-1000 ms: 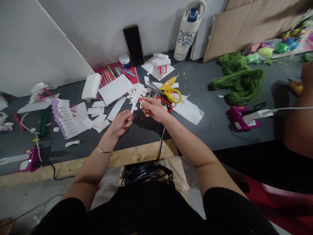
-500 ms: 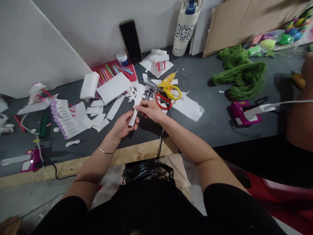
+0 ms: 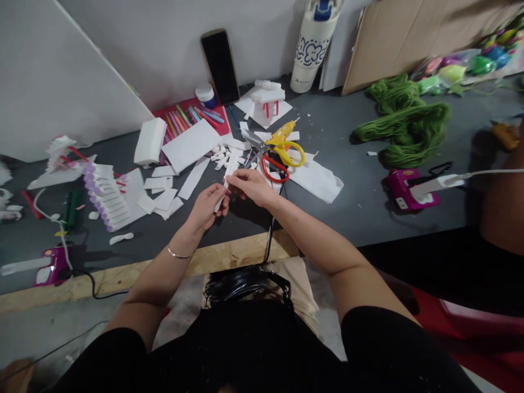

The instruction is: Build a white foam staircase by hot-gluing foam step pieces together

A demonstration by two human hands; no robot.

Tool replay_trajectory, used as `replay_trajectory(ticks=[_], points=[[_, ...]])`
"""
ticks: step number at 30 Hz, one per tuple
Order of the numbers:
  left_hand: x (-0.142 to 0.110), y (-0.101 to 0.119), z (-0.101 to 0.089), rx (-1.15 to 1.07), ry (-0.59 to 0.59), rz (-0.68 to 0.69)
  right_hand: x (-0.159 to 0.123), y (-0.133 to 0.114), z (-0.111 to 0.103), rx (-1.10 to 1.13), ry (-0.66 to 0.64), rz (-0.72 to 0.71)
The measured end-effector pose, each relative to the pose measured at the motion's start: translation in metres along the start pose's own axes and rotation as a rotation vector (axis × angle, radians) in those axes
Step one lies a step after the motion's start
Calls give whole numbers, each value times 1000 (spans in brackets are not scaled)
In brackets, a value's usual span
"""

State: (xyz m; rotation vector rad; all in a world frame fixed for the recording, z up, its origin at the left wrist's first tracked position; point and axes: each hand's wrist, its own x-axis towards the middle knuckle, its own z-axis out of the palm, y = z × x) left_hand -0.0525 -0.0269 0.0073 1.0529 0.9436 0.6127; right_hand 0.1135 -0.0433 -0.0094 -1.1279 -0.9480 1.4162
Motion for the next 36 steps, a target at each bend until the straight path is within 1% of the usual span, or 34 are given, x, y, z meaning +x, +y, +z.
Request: replay_trajectory(ticks=[5, 13, 19, 24, 31, 34, 36], points=[[0, -1, 0, 82, 74, 70, -2, -1, 4, 30, 7, 9], [0, -5, 1, 95, 69, 123, 0, -1, 4, 100, 88, 9], [2, -8, 1, 94, 136, 158, -1, -2, 6, 173, 60, 62], [4, -10, 0, 98, 164, 206, -2, 2, 9, 165, 21, 77], [2, -13, -1, 199, 140, 228, -2, 1, 10, 103, 55, 58], [3, -12, -3, 212, 83, 204, -1, -1, 7, 79, 50, 55], [4, -11, -4, 182, 38, 174, -1, -1, 4, 37, 34, 47]])
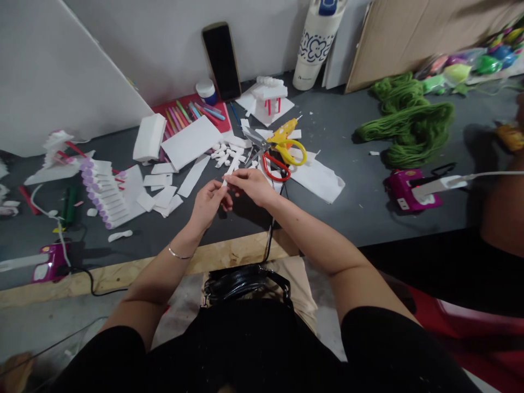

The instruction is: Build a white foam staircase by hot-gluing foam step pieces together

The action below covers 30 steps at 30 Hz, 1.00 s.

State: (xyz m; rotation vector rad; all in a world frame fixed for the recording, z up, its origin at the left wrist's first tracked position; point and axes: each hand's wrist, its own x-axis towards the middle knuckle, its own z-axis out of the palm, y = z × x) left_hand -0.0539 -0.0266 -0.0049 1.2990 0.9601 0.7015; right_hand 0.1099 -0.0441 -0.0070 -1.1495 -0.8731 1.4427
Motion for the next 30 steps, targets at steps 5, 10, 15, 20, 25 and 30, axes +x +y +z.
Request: replay_trajectory(ticks=[5, 10, 15, 20, 25, 30], points=[[0, 6, -1, -88, -68, -137, -1, -1, -5, -163, -33, -67], [-3, 9, 3, -81, -62, -163, -5, -3, -3, -298, -41, -124], [0, 3, 4, -68, -12, -88, -4, 2, 1, -238, -45, -106], [0, 1, 3, -74, 5, -31, 0, 4, 1, 12, 34, -90], [-1, 3, 4, -74, -18, -26, 1, 1, 0, 73, 45, -74], [-2, 6, 6, -58, -40, -24, 1, 0, 2, 72, 58, -108]])
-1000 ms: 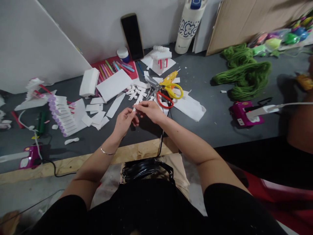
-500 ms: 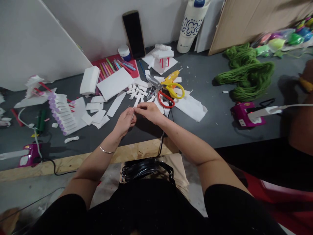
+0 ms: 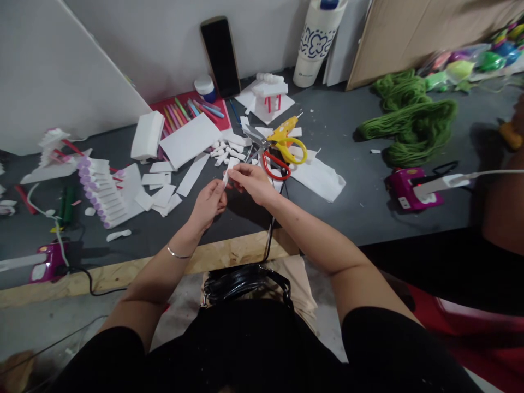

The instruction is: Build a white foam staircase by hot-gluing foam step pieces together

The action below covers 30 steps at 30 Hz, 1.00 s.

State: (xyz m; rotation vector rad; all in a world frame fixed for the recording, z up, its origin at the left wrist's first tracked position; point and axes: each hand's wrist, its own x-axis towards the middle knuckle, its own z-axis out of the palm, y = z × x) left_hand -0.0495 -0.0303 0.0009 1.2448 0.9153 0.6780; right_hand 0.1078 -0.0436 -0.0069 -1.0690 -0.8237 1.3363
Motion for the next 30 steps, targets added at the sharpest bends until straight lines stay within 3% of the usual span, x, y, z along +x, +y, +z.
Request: replay_trajectory(ticks=[6, 16, 24, 30], points=[[0, 0, -2, 81, 17, -45, 0, 3, -1, -48, 11, 2], [0, 5, 4, -81, 43, -137, -1, 4, -2, -97, -11, -14], [2, -4, 4, 5, 66, 18, -4, 4, 8, -71, 34, -5], [1, -6, 1, 121, 104, 57, -3, 7, 9, -59, 51, 23]])
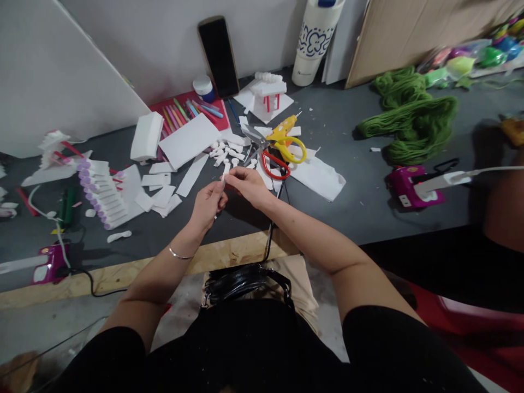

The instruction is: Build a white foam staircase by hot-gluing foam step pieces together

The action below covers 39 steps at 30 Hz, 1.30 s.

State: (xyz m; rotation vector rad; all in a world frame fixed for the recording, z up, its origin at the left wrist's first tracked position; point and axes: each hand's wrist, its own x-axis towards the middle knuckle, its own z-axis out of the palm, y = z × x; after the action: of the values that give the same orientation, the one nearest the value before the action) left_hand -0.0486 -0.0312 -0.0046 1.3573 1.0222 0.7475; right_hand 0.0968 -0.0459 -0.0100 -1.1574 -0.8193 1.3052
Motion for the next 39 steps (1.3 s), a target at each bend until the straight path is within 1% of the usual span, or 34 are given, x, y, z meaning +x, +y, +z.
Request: replay_trajectory(ticks=[3, 6, 9, 15, 20, 23, 28, 31, 34, 37, 39], points=[[0, -2, -1, 41, 40, 33, 0, 1, 0, 3, -13, 7], [2, -4, -2, 64, 85, 57, -1, 0, -1, 14, -70, 13], [2, -5, -3, 86, 94, 84, -3, -2, 0, -3, -97, -1], [-3, 2, -3, 166, 94, 155, -4, -5, 1, -52, -42, -5], [-4, 3, -2, 163, 97, 154, 0, -5, -1, -2, 14, -25], [-3, 1, -1, 139, 66, 117, 2, -3, -3, 50, 44, -15], [-3, -1, 0, 58, -87, -34, 8, -3, -10, 141, 152, -51], [-3, -1, 1, 21, -124, -76, 10, -7, -13, 202, 194, -89], [-3, -3, 2, 0, -110, -64, 8, -9, -14, 208, 135, -63], [-2, -4, 1, -14, -83, -48, 6, -7, -11, 137, 38, -3], [-1, -4, 1, -23, -71, -53, 6, -4, -10, 86, 19, 0]])
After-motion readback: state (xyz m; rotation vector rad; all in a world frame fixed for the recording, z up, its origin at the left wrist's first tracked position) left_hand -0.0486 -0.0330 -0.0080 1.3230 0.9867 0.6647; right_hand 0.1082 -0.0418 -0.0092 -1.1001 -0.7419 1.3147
